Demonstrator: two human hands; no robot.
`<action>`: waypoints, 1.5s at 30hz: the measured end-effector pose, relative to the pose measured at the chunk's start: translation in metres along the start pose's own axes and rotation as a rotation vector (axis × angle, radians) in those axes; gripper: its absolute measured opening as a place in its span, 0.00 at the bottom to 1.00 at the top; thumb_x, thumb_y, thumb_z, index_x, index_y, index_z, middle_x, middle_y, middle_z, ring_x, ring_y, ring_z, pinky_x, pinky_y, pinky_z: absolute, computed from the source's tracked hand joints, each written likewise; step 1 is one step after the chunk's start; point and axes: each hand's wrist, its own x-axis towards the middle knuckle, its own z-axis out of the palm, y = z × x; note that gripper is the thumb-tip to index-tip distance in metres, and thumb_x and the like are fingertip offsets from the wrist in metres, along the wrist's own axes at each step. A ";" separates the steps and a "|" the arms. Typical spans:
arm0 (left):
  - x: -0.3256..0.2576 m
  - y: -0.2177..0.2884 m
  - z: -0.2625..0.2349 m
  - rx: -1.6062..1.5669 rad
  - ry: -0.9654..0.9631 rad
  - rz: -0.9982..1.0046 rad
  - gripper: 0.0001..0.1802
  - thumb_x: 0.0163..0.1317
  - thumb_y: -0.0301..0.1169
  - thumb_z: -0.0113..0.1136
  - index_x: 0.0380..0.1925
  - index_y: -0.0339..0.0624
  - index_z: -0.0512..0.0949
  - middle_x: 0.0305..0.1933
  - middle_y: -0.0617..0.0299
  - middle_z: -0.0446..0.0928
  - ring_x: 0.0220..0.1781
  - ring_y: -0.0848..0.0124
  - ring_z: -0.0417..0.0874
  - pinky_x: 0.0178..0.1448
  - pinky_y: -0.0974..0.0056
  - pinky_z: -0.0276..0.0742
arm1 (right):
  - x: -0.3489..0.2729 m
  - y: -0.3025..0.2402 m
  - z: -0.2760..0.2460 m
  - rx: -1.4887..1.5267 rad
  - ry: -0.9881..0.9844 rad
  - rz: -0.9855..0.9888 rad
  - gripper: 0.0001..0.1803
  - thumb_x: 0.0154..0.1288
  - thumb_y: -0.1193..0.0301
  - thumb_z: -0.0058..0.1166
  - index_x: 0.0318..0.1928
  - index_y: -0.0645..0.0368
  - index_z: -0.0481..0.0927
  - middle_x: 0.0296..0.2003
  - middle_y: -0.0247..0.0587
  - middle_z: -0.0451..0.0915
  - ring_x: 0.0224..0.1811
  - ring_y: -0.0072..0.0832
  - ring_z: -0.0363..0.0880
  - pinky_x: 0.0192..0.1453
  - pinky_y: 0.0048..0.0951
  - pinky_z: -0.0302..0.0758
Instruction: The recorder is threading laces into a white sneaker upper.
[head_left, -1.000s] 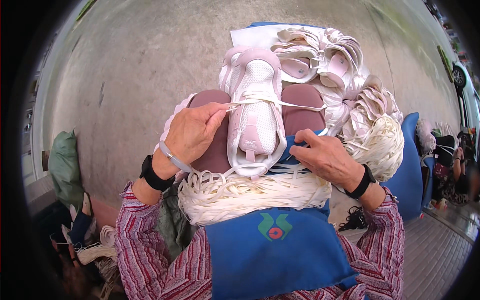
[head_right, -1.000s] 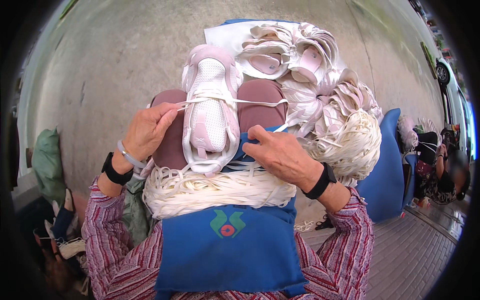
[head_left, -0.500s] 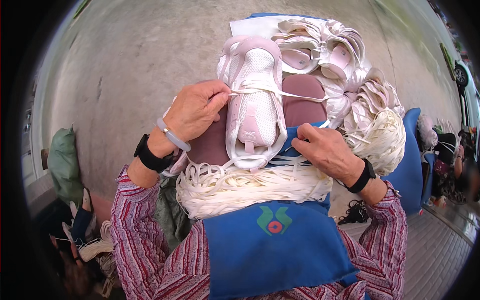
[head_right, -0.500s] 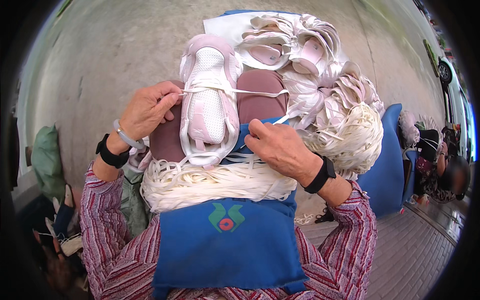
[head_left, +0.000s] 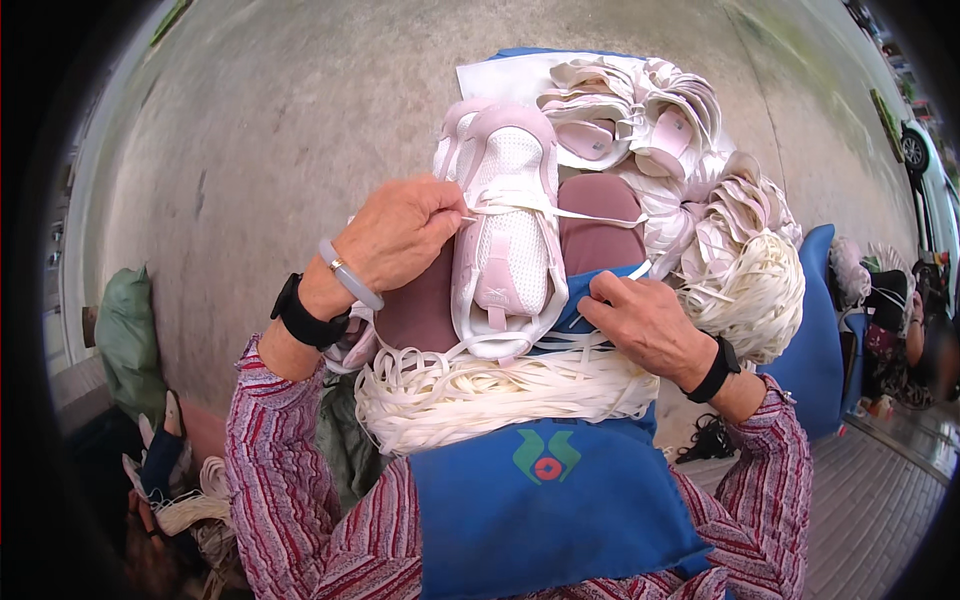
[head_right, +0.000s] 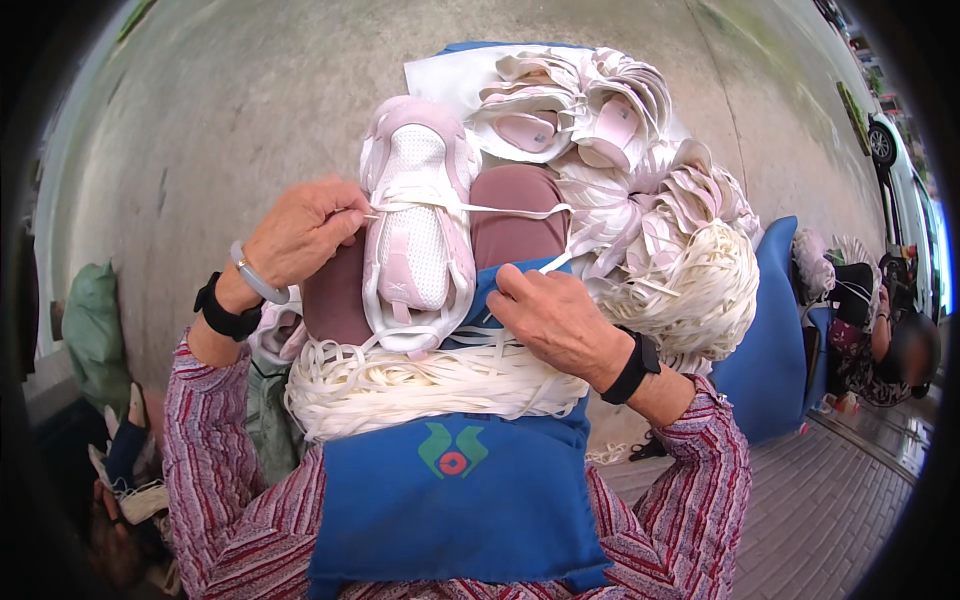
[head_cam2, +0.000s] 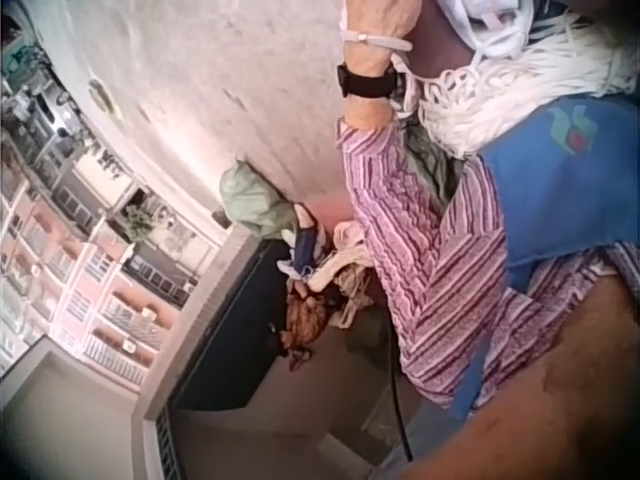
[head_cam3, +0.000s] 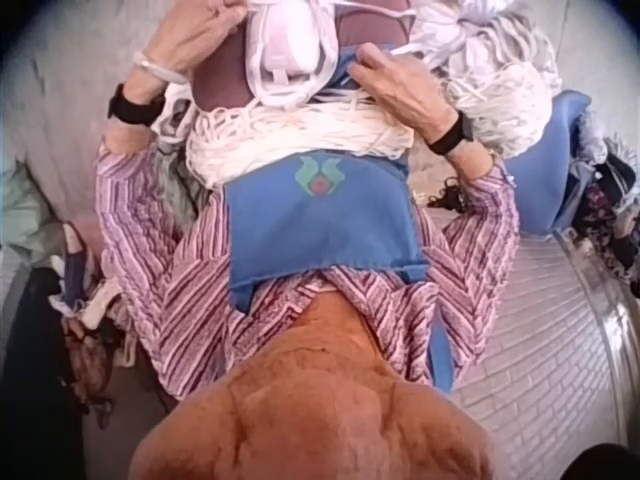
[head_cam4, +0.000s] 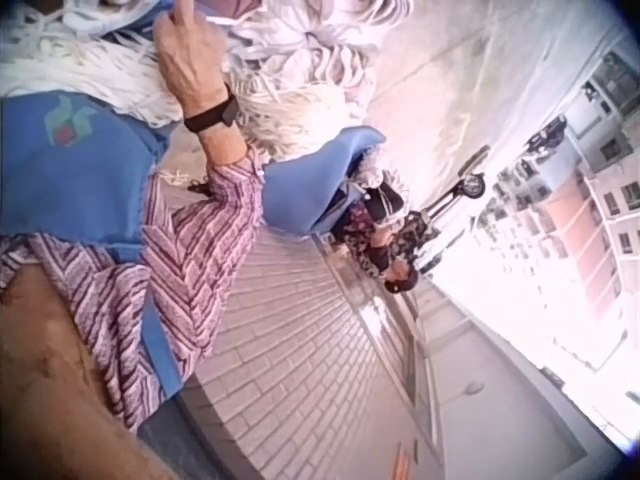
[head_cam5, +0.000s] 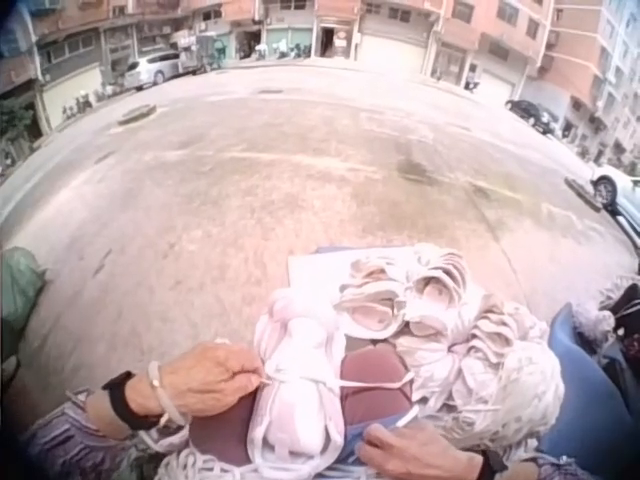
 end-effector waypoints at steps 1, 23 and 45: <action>0.000 0.001 0.000 -0.013 -0.011 0.012 0.06 0.62 0.26 0.53 0.35 0.34 0.76 0.30 0.57 0.75 0.32 0.70 0.78 0.37 0.66 0.73 | 0.002 -0.003 -0.001 -0.012 0.001 0.011 0.07 0.55 0.72 0.50 0.34 0.60 0.72 0.32 0.39 0.66 0.31 0.30 0.75 0.32 0.33 0.73; -0.011 0.011 0.017 -0.107 0.256 -0.052 0.06 0.59 0.25 0.58 0.36 0.37 0.79 0.33 0.53 0.79 0.35 0.55 0.79 0.41 0.59 0.75 | 0.063 0.023 -0.006 0.588 0.441 0.349 0.06 0.60 0.74 0.54 0.33 0.65 0.80 0.30 0.47 0.78 0.33 0.41 0.77 0.40 0.36 0.72; -0.023 0.024 0.048 0.178 0.320 0.067 0.17 0.55 0.21 0.50 0.48 0.31 0.71 0.36 0.46 0.73 0.36 0.48 0.77 0.39 0.53 0.74 | 0.072 0.027 -0.012 0.941 0.198 0.519 0.11 0.65 0.71 0.50 0.31 0.69 0.78 0.19 0.39 0.74 0.17 0.20 0.75 0.20 0.26 0.70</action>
